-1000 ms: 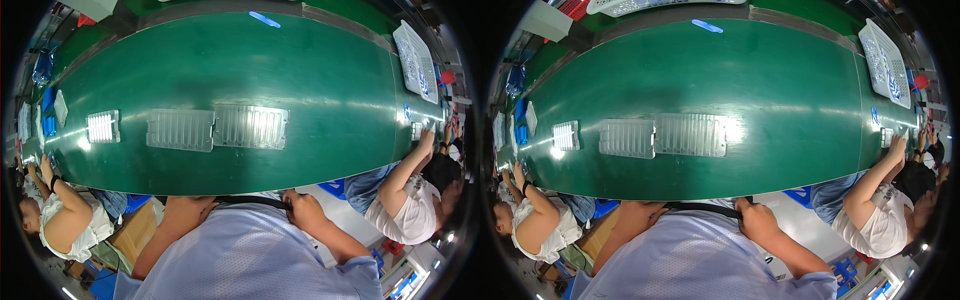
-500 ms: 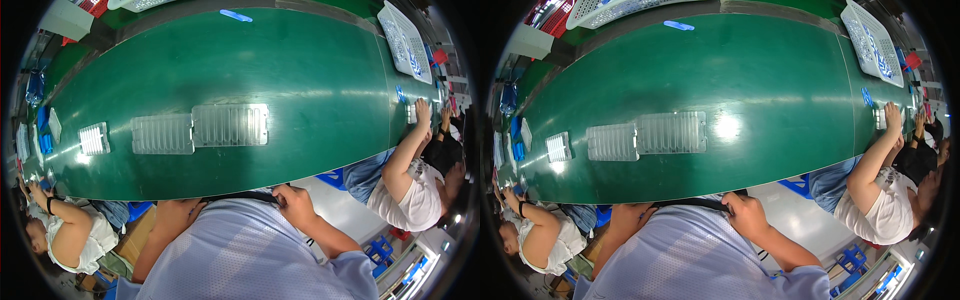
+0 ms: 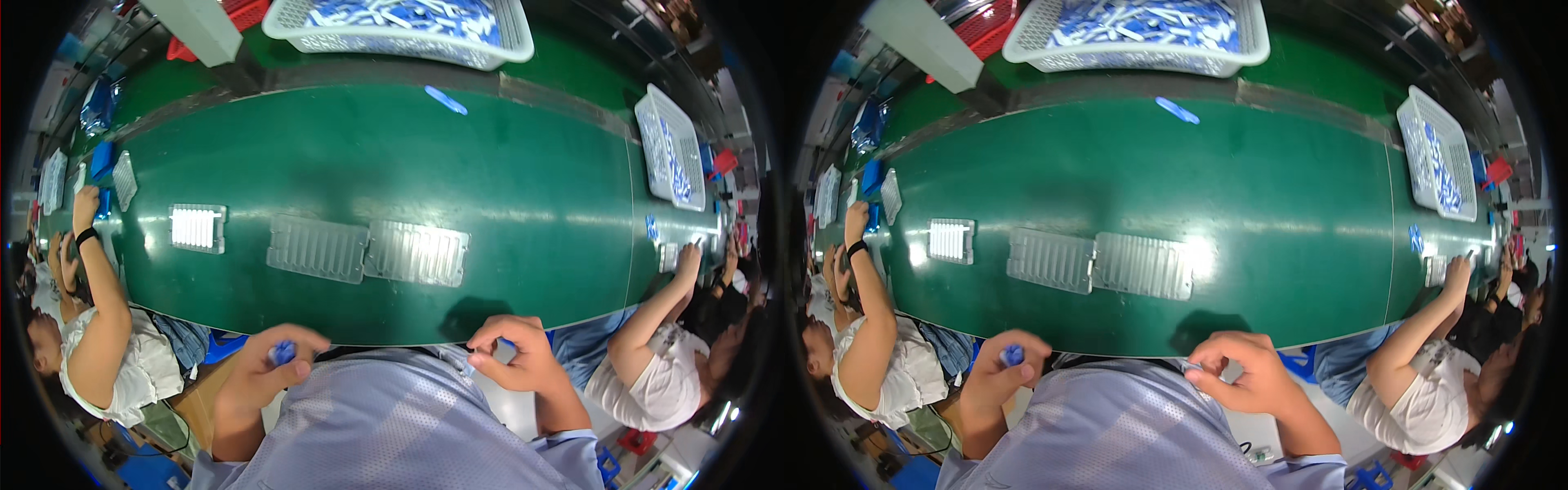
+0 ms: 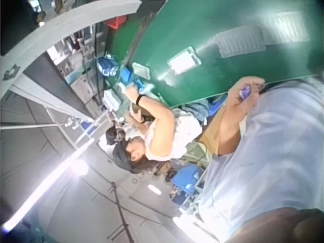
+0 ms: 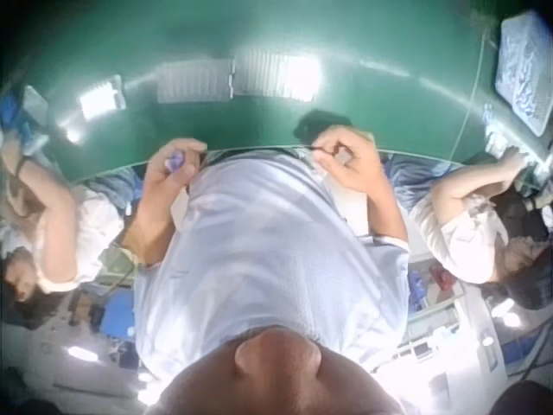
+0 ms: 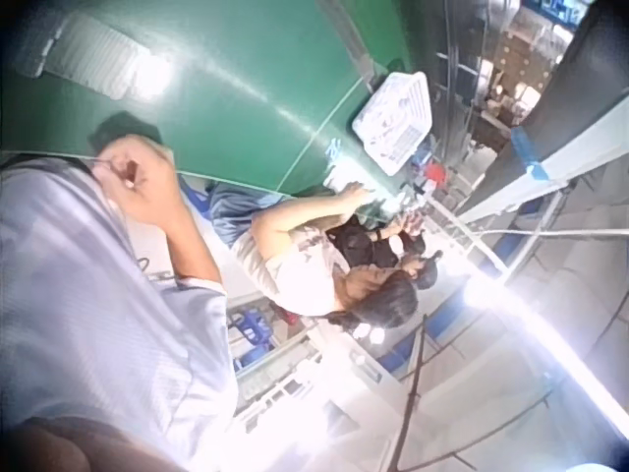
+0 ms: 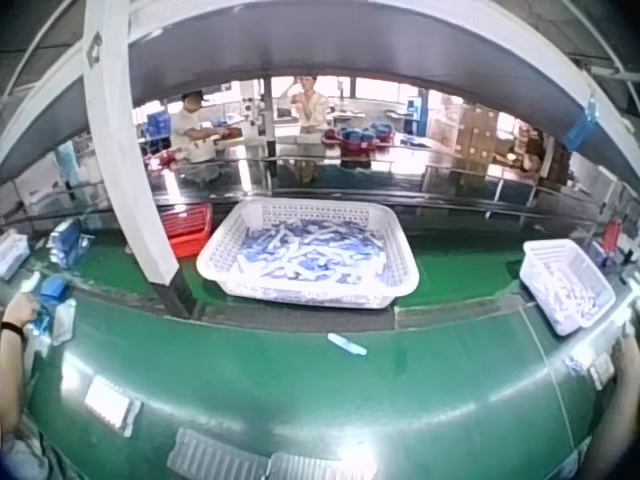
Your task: The person assembles small blue and white plastic components into a clear plastic tray by hand.
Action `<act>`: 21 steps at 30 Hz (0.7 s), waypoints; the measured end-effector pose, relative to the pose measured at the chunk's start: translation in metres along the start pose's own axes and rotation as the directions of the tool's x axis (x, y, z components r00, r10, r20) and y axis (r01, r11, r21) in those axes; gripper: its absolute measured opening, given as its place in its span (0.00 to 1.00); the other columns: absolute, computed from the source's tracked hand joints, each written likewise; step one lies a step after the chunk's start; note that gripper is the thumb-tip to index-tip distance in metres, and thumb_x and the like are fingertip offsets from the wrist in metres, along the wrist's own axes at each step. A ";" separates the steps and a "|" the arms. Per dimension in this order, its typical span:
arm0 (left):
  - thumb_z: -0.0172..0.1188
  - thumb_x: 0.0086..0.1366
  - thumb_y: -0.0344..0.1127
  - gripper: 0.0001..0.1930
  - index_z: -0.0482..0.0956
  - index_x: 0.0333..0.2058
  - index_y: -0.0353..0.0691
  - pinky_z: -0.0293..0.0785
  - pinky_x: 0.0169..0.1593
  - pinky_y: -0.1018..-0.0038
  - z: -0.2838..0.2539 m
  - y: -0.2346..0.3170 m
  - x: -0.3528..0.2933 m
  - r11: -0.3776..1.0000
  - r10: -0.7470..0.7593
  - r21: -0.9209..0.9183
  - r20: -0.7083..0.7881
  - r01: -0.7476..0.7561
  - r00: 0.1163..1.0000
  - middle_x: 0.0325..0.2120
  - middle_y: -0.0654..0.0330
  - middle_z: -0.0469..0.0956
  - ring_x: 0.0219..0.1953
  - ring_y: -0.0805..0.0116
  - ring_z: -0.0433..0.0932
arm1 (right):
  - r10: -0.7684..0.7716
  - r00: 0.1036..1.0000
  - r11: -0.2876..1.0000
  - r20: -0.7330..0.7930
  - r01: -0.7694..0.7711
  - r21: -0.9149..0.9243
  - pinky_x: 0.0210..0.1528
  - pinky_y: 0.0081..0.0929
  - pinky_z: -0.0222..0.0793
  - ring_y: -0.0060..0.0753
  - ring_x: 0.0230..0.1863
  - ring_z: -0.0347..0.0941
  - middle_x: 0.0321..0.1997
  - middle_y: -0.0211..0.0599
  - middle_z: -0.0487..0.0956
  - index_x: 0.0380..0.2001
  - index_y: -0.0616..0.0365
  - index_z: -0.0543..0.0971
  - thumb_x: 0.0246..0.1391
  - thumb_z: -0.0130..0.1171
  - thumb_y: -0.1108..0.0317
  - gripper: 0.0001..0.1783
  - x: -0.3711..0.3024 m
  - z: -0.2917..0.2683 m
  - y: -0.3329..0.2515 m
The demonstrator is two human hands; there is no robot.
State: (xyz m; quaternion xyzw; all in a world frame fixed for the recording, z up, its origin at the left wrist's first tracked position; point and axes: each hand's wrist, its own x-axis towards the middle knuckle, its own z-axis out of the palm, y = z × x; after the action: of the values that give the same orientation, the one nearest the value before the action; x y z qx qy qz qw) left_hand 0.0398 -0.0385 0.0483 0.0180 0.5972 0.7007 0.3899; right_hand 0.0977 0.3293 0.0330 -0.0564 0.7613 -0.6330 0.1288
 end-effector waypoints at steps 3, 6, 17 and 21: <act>0.59 0.69 0.27 0.22 0.72 0.61 0.29 0.67 0.32 0.77 0.025 0.010 0.034 0.891 -0.010 -0.454 0.033 0.024 0.999 0.33 0.61 0.76 0.31 0.73 0.74 | -0.222 0.963 0.972 -0.150 0.207 -0.109 0.25 0.24 0.65 0.24 0.22 0.71 0.21 0.30 0.76 0.30 0.59 0.81 0.50 0.71 0.76 0.06 0.042 0.025 -0.007; 0.58 0.71 0.27 0.25 0.67 0.65 0.30 0.68 0.32 0.77 0.032 0.012 0.056 0.783 -0.078 -0.608 0.114 0.131 0.990 0.42 0.54 0.79 0.36 0.69 0.79 | -0.427 0.855 0.887 -0.295 0.332 -0.322 0.27 0.27 0.63 0.30 0.21 0.70 0.20 0.30 0.75 0.28 0.57 0.81 0.45 0.72 0.76 0.08 0.075 0.049 -0.017; 0.60 0.72 0.30 0.21 0.71 0.60 0.30 0.85 0.35 0.73 0.031 0.006 0.071 0.889 -0.146 -0.418 0.123 0.185 0.982 0.51 0.50 0.81 0.47 0.59 0.86 | -0.357 0.893 0.920 -0.274 0.285 -0.271 0.30 0.24 0.65 0.26 0.26 0.70 0.26 0.33 0.78 0.35 0.60 0.82 0.49 0.68 0.77 0.08 0.091 0.073 -0.019; 0.61 0.70 0.29 0.21 0.72 0.59 0.29 0.87 0.45 0.71 0.034 0.007 0.072 0.876 -0.224 -0.422 0.072 0.233 0.972 0.51 0.50 0.81 0.50 0.57 0.84 | -0.280 0.923 0.942 -0.263 0.211 -0.263 0.28 0.23 0.63 0.24 0.25 0.69 0.24 0.32 0.76 0.35 0.61 0.82 0.52 0.66 0.77 0.06 0.090 0.070 -0.025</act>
State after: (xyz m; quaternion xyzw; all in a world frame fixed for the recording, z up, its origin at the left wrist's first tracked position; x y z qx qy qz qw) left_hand 0.0025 0.0300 0.0327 -0.1313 0.4230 0.7632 0.4705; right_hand 0.0284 0.2362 0.0348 -0.0707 0.8267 -0.5531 -0.0750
